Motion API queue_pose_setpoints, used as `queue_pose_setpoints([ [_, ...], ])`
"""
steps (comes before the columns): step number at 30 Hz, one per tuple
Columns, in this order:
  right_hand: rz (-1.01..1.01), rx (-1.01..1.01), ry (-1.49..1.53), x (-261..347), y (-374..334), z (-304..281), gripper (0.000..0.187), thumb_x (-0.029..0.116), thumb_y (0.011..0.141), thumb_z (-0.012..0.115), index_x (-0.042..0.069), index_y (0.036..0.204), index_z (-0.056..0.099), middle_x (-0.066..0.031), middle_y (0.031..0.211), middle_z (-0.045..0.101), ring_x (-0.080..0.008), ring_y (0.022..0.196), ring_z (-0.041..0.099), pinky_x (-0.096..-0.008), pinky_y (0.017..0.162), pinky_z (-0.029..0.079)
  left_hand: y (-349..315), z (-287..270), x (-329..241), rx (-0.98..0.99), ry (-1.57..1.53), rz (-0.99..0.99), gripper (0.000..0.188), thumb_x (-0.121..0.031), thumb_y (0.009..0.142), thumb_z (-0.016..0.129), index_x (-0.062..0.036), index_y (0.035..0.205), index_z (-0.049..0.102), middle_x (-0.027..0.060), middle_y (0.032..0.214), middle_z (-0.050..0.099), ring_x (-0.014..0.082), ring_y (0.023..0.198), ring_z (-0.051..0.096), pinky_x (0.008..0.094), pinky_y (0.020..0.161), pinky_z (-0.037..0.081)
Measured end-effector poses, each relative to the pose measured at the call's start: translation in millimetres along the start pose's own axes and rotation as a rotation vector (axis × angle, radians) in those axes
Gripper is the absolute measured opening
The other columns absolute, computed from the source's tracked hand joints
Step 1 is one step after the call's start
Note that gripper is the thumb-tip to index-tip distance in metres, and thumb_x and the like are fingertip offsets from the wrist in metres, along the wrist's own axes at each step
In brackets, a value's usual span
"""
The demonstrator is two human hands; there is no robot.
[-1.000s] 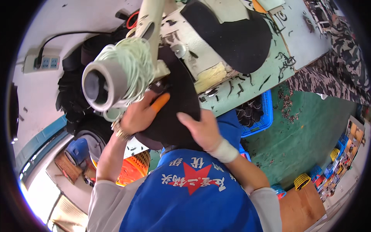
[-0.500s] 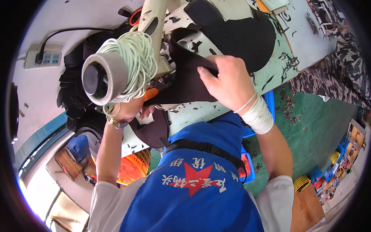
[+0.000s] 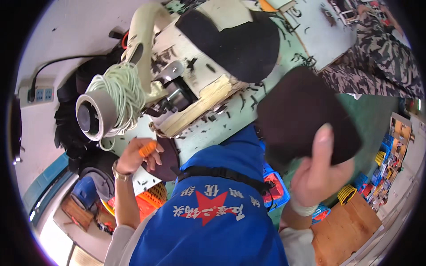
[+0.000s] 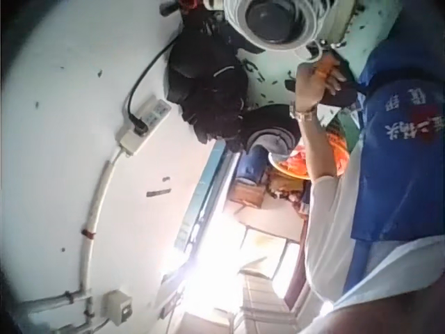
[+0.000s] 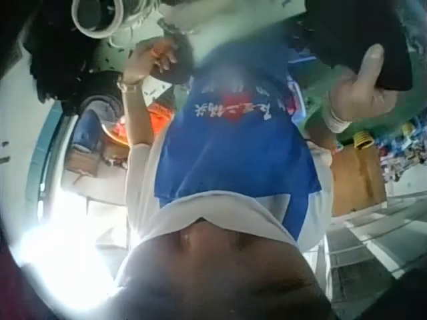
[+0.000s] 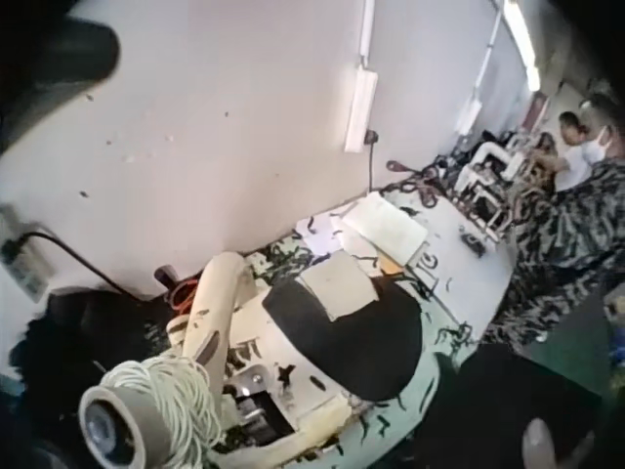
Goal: The person feeds shoe pieces through a skiving machine to bevel their edges, gathers the pieces into stacks, secures each stack with a band by hand, and places the bundled stacks into plastic crates.
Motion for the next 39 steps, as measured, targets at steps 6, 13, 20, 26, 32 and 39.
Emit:
queue_pose_setpoints([
  [6, -0.810, 0.503, -1.092, -27, 50, 121, 0.027, -0.003, 0.075, 0.052, -0.010, 0.101, 0.055, -0.0193, 0.090, 0.059, -0.0305, 0.086, 0.058, -0.0372, 0.072, 0.049, 7, -8, 101, -0.725, 1.120, 0.186, 0.052, -0.042, 0.062, 0.080, -0.0047, 0.091, 0.058, 0.0123, 0.084, 0.059, 0.0308, 0.078, 0.057, 0.0405, 0.070, 0.045],
  [13, -0.916, 0.363, -1.356, -96, 24, 130, 0.040, 0.007, 0.074, 0.057, -0.009, 0.110, 0.055, -0.0245, 0.114, 0.054, -0.0347, 0.104, 0.052, -0.0429, 0.089, 0.044, -13, 9, 99, -0.932, 0.975, 0.286, 0.010, -0.006, 0.073, 0.066, -0.0028, 0.081, 0.062, 0.0132, 0.080, 0.059, 0.0330, 0.079, 0.056, 0.0420, 0.073, 0.044],
  [20, -0.863, 0.471, -1.249, -102, 29, 122, 0.048, 0.007, 0.071, 0.060, -0.003, 0.117, 0.052, -0.0247, 0.123, 0.049, -0.0365, 0.111, 0.048, -0.0468, 0.093, 0.040, -5, 8, 116, -0.889, 0.904, 0.210, 0.024, -0.020, 0.076, 0.065, -0.0023, 0.090, 0.058, 0.0156, 0.082, 0.060, 0.0353, 0.077, 0.056, 0.0427, 0.071, 0.042],
  [26, -0.860, 0.485, -1.078, -98, 26, 115, 0.045, 0.005, 0.071, 0.056, -0.003, 0.115, 0.053, -0.0254, 0.122, 0.049, -0.0394, 0.112, 0.047, -0.0518, 0.096, 0.036, -9, -12, 135, -0.876, 0.570, 0.259, 0.012, -0.005, 0.073, 0.062, 0.0014, 0.083, 0.059, 0.0163, 0.070, 0.061, 0.0278, 0.066, 0.061, 0.0328, 0.060, 0.046],
  [32, -0.566, 0.911, -0.408, -70, -47, 113, 0.037, 0.019, 0.075, 0.068, -0.004, 0.102, 0.057, -0.0176, 0.087, 0.058, -0.0334, 0.081, 0.059, -0.0397, 0.077, 0.048, -67, -2, 51, -0.613, 0.225, 0.289, 0.013, -0.002, 0.072, 0.073, 0.0021, 0.075, 0.061, 0.0053, 0.064, 0.058, 0.0106, 0.058, 0.052, 0.0264, 0.053, 0.039],
  [39, 0.588, 1.082, 0.128, -127, -124, 124, 0.019, 0.014, 0.089, 0.061, -0.004, 0.093, 0.064, -0.0021, 0.073, 0.061, -0.0031, 0.070, 0.054, -0.0196, 0.059, 0.044, -39, 47, -69, -0.207, 0.489, 0.404, 0.020, -0.017, 0.077, 0.074, -0.0004, 0.080, 0.065, 0.0097, 0.070, 0.062, 0.0223, 0.060, 0.058, 0.0316, 0.058, 0.045],
])
Point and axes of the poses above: each hand's wrist, its own y-axis towards the middle knuckle, its own z-axis out of the palm, x = y × z, the point moved 8 cm from there along y, towards the middle knuckle
